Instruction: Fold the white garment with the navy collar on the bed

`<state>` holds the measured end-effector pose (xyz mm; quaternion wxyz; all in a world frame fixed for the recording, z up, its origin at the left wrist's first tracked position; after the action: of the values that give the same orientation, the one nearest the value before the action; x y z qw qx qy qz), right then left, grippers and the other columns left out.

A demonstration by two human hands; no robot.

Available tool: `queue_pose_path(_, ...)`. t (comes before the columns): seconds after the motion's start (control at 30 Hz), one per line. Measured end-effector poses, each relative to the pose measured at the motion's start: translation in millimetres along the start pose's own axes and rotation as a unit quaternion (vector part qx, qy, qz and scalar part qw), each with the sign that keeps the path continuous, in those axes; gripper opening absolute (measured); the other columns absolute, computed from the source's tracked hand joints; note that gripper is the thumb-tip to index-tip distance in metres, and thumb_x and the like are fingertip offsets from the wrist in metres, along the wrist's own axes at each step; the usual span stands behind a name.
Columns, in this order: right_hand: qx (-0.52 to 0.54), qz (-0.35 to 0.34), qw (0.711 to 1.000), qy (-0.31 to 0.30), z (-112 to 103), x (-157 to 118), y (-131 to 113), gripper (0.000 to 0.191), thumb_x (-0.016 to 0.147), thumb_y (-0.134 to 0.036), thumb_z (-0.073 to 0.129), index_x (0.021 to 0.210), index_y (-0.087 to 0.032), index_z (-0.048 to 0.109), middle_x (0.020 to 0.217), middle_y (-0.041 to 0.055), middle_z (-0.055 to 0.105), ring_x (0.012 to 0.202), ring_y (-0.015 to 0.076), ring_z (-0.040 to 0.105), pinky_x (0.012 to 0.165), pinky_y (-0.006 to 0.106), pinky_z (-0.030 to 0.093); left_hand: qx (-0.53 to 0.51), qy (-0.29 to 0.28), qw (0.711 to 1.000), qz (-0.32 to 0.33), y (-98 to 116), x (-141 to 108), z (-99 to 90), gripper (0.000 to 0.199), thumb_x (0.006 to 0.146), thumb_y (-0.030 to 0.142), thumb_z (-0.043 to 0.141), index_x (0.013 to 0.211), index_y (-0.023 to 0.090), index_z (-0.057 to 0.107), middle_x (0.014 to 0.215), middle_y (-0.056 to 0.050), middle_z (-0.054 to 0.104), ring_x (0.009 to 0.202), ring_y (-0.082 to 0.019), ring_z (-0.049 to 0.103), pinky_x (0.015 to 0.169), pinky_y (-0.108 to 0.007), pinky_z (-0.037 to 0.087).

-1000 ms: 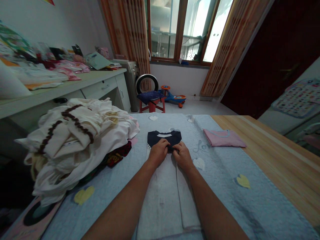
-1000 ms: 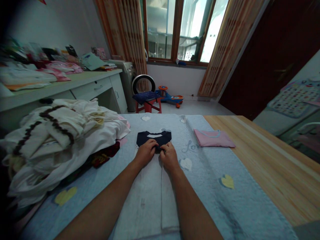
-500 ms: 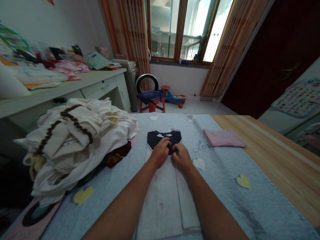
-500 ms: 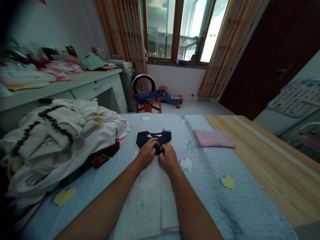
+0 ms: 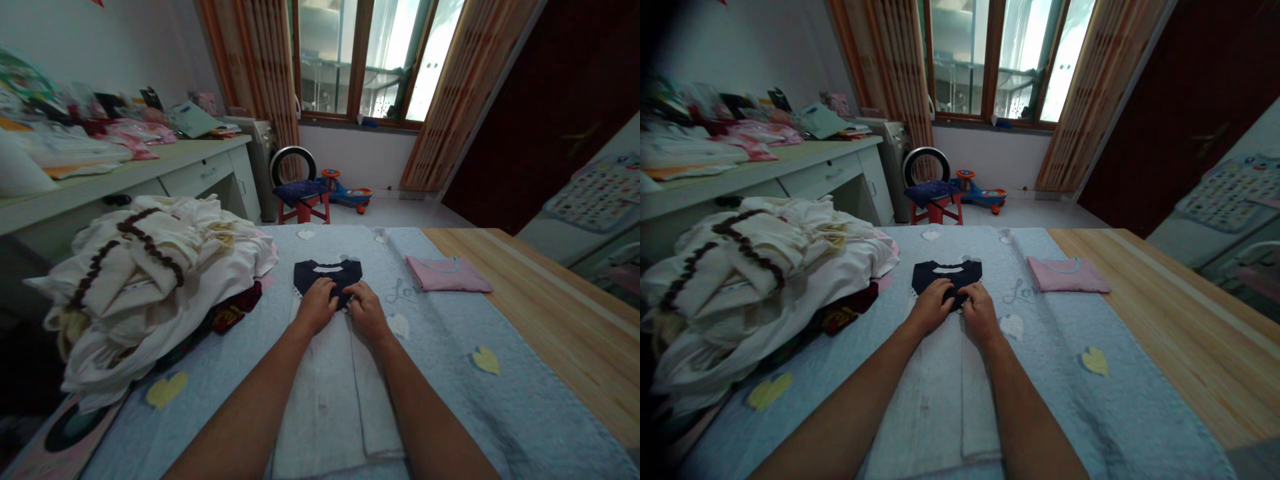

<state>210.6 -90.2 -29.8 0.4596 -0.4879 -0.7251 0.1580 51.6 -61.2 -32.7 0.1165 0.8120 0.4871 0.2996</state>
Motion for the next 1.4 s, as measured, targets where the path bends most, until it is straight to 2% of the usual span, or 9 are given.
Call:
queue_pose_path(0.1, -0.015, 0.007, 0.998, 0.054, -2, 1, -2, 0.03, 0.077, -0.005, 0.043, 0.093, -0.02, 0.064, 0.091, 0.005, 0.058, 0.089, 0.0193, 0.057, 0.083, 0.031, 0.046, 0.001, -0.009, 1.0, -0.007, -1, 0, 0.3, 0.036, 0.084, 0.018, 0.062, 0.119, 0.01, 0.064, 0.132, -0.017, 0.061, 0.131, -0.029, 0.052, 0.114, -0.045, 0.041)
queue_pose_path(0.17, -0.049, 0.022, 0.997, 0.054, -1, 1, -3, 0.022, 0.079, -0.008, 0.046, 0.089, -0.019, 0.062, 0.088, 0.0047, 0.057, 0.086, 0.0193, 0.056, 0.079, 0.03, 0.045, 0.0, -0.012, 1.0, -0.011, -2, 0, 0.9, 0.04, 0.084, 0.018, 0.062, 0.123, 0.009, 0.062, 0.135, -0.019, 0.059, 0.133, -0.031, 0.05, 0.116, -0.047, 0.039)
queue_pose_path(0.4, -0.199, 0.077, 0.974, -0.08, 4, -1, -9, 0.014, 0.084, -0.01, 0.055, 0.086, -0.021, 0.063, 0.088, 0.0025, 0.06, 0.079, 0.0167, 0.054, 0.07, 0.026, 0.038, -0.024, 0.043, 0.999, 0.008, -4, 1, 4.9, 0.051, 0.082, 0.013, 0.057, 0.133, 0.009, 0.053, 0.143, -0.018, 0.053, 0.139, -0.028, 0.044, 0.118, -0.049, 0.035)
queue_pose_path(0.5, -0.224, 0.084, 0.966, -0.098, 4, 0, -12, 0.014, 0.086, -0.011, 0.057, 0.088, -0.022, 0.065, 0.092, 0.0033, 0.061, 0.081, 0.0164, 0.055, 0.069, 0.025, 0.037, -0.028, 0.058, 0.998, 0.013, -5, 2, 5.9, 0.055, 0.081, 0.012, 0.058, 0.136, 0.01, 0.05, 0.144, -0.018, 0.052, 0.139, -0.028, 0.044, 0.118, -0.05, 0.035)
queue_pose_path(0.6, -0.244, 0.083, 0.96, -0.106, 5, 0, -12, 0.014, 0.087, -0.013, 0.057, 0.088, -0.023, 0.066, 0.094, 0.0045, 0.061, 0.085, 0.0176, 0.056, 0.07, 0.026, 0.038, -0.023, 0.047, 0.999, 0.007, -5, 1, 4.6, 0.054, 0.08, 0.012, 0.06, 0.134, 0.01, 0.052, 0.142, -0.018, 0.053, 0.136, -0.03, 0.047, 0.116, -0.05, 0.038)
queue_pose_path(0.83, -0.23, 0.033, 0.969, -0.089, 5, 0, -3, 0.013, 0.086, -0.012, 0.061, 0.085, -0.02, 0.07, 0.094, 0.0071, 0.062, 0.093, 0.0217, 0.053, 0.085, 0.031, 0.041, -0.031, 0.028, 0.999, 0.034, 1, 1, -2.5, 0.039, 0.082, 0.006, 0.057, 0.119, 0.016, 0.064, 0.134, -0.012, 0.061, 0.123, -0.025, 0.058, 0.109, -0.044, 0.046)
queue_pose_path(1.07, -0.177, 0.035, 0.981, -0.068, 5, -1, 9, 0.016, 0.086, -0.009, 0.06, 0.087, -0.02, 0.072, 0.091, 0.0052, 0.063, 0.091, 0.0201, 0.054, 0.083, 0.031, 0.04, -0.074, 0.025, 0.996, 0.042, 6, 0, -4.2, 0.034, 0.084, 0.005, 0.053, 0.112, 0.019, 0.068, 0.13, -0.008, 0.062, 0.121, -0.02, 0.06, 0.105, -0.034, 0.049)
queue_pose_path(1.23, -0.184, 0.037, 0.979, -0.08, 5, 0, 9, 0.013, 0.09, -0.016, 0.058, 0.091, -0.019, 0.071, 0.092, 0.0055, 0.063, 0.091, 0.02, 0.054, 0.084, 0.032, 0.039, -0.075, 0.016, 0.997, 0.022, 6, 0, -4.4, 0.031, 0.084, 0.009, 0.057, 0.111, 0.02, 0.068, 0.125, -0.007, 0.062, 0.11, -0.02, 0.064, 0.1, -0.033, 0.052)
queue_pose_path(1.4, -0.203, 0.055, 0.974, -0.087, 4, 1, 4, 0.01, 0.087, -0.017, 0.06, 0.09, -0.019, 0.07, 0.094, 0.0062, 0.062, 0.093, 0.0213, 0.053, 0.086, 0.033, 0.039, -0.096, 0.02, 0.995, 0.014, 8, 2, -6.5, 0.036, 0.081, 0.003, 0.051, 0.108, 0.018, 0.067, 0.112, -0.007, 0.064, 0.103, -0.018, 0.064, 0.096, -0.031, 0.052)
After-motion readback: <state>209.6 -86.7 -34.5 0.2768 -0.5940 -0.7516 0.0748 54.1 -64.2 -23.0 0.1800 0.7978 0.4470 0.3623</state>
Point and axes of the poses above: each hand's wrist, its own x-axis towards the middle knuckle, its own z-axis out of the palm, y = z × x, the point moved 1 cm from there along x, towards the middle knuckle
